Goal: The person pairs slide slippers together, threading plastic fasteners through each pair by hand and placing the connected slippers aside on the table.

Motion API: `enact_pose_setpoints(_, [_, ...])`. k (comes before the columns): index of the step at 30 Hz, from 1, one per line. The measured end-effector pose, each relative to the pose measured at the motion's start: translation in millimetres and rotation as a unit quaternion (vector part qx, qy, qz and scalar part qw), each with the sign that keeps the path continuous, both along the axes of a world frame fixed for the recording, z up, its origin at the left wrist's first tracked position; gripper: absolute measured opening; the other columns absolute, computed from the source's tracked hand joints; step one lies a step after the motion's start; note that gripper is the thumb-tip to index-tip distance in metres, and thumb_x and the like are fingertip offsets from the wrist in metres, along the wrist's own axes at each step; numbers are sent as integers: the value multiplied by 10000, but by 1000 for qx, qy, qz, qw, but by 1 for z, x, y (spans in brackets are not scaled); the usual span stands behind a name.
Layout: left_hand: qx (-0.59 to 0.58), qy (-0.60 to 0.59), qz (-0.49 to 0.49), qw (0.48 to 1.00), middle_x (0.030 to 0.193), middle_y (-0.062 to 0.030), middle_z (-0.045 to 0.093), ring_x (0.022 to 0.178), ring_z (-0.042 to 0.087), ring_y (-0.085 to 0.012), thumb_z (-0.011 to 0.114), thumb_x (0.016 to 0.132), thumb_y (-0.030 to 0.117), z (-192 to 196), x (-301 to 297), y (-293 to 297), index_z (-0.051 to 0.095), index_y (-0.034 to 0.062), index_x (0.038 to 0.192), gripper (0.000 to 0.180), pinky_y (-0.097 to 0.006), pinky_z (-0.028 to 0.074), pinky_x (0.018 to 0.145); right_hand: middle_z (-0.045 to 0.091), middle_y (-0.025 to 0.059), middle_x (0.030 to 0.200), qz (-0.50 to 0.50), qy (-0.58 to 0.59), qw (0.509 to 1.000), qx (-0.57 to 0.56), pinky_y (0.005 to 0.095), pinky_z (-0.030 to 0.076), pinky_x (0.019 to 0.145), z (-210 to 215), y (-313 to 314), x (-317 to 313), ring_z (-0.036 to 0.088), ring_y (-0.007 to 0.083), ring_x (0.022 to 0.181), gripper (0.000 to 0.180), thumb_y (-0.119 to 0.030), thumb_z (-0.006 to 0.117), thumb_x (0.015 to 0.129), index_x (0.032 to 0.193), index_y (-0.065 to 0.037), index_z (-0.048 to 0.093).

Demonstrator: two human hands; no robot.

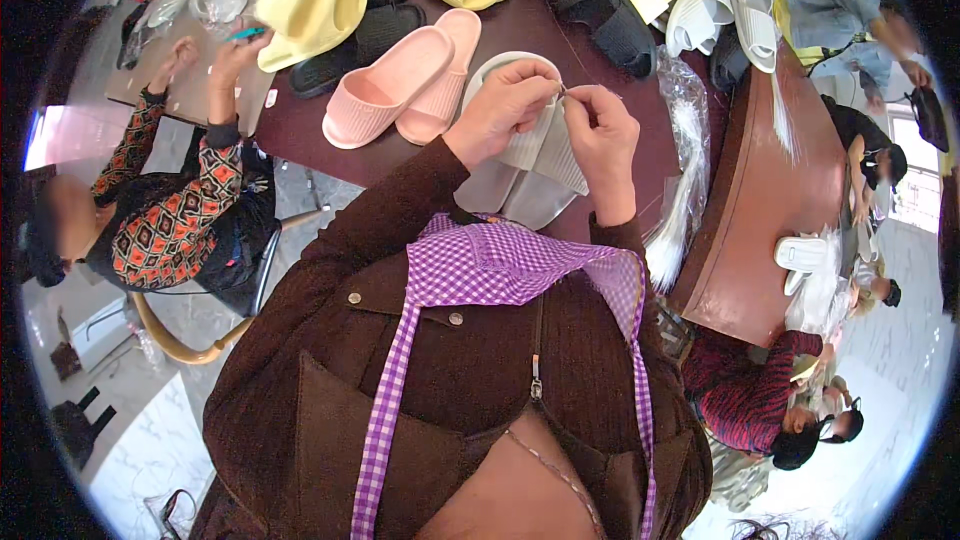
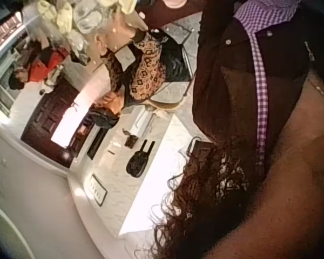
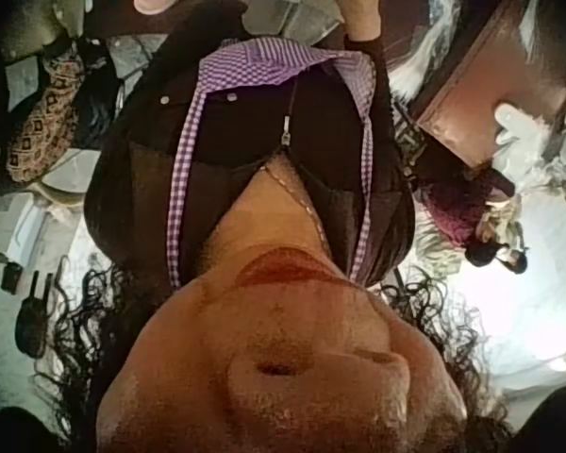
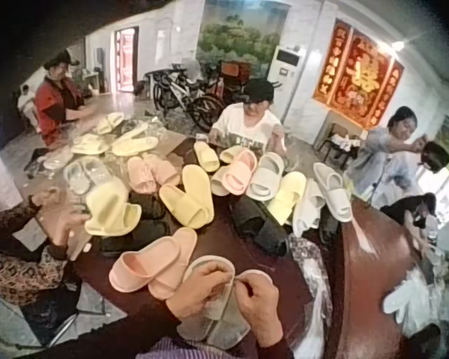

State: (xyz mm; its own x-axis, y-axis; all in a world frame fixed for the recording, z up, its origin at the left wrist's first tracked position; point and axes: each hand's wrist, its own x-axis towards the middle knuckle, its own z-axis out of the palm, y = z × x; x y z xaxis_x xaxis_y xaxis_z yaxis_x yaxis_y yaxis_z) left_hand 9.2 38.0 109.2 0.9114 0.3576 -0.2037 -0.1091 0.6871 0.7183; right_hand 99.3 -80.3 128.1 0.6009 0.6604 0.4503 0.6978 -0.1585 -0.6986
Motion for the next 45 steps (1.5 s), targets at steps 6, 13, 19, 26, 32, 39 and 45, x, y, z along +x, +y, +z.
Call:
enact_pose_setpoints(6, [-1,-5,-20,1000,617,69,456,460,362,-13,573,833,107,-1,4,7,577,86,853,30,-174,254,402,589,34,673,5,-7,1000,2,217,424,548,1,6,4,517,64,596,62,-8,613,754,815,-8,625])
enact_pose_setpoints(13, [40,-2,-27,999,614,67,469,464,376,-13,580,838,124,-7,5,4,586,84,860,47,-166,259,412,582,117,666,15,45,999,14,324,438,554,7,9,-1,564,233,596,34,-14,601,731,763,-15,612])
enact_pose_setpoints(19, [268,-19,116,956,818,-4,564,646,530,-81,572,840,138,-27,15,-3,570,30,1007,199,-210,417,539,630,69,730,-50,-48,997,32,258,458,593,-24,11,38,576,127,637,100,-20,582,784,866,3,633])
enact_pose_setpoints(26, [510,118,189,831,1038,-129,569,867,580,-207,567,824,128,-45,-46,42,551,-11,1052,268,-290,480,712,631,191,876,58,75,947,-306,384,478,693,-85,-32,56,617,325,775,277,-236,601,794,921,9,627])
enact_pose_setpoints(32, [743,234,274,564,1142,-149,530,888,544,-365,557,753,60,-81,-132,116,549,16,1063,312,-437,430,823,626,207,813,34,121,940,-318,387,465,644,-115,-15,12,607,325,725,386,-279,647,751,915,67,599])
enact_pose_setpoints(39, [814,268,128,499,1150,-131,530,875,547,-352,532,734,30,-80,-149,137,565,45,1019,287,-418,442,783,601,230,785,-72,-38,967,-243,436,446,650,-166,14,-4,571,392,724,390,-286,643,756,852,81,554])
enact_pose_setpoints(45, [852,171,33,494,1101,-140,555,922,556,-337,540,724,35,-94,-151,138,583,54,1004,284,-404,466,774,577,248,841,-111,0,971,-213,460,440,695,-149,-17,28,552,430,794,273,-225,565,807,847,41,515])
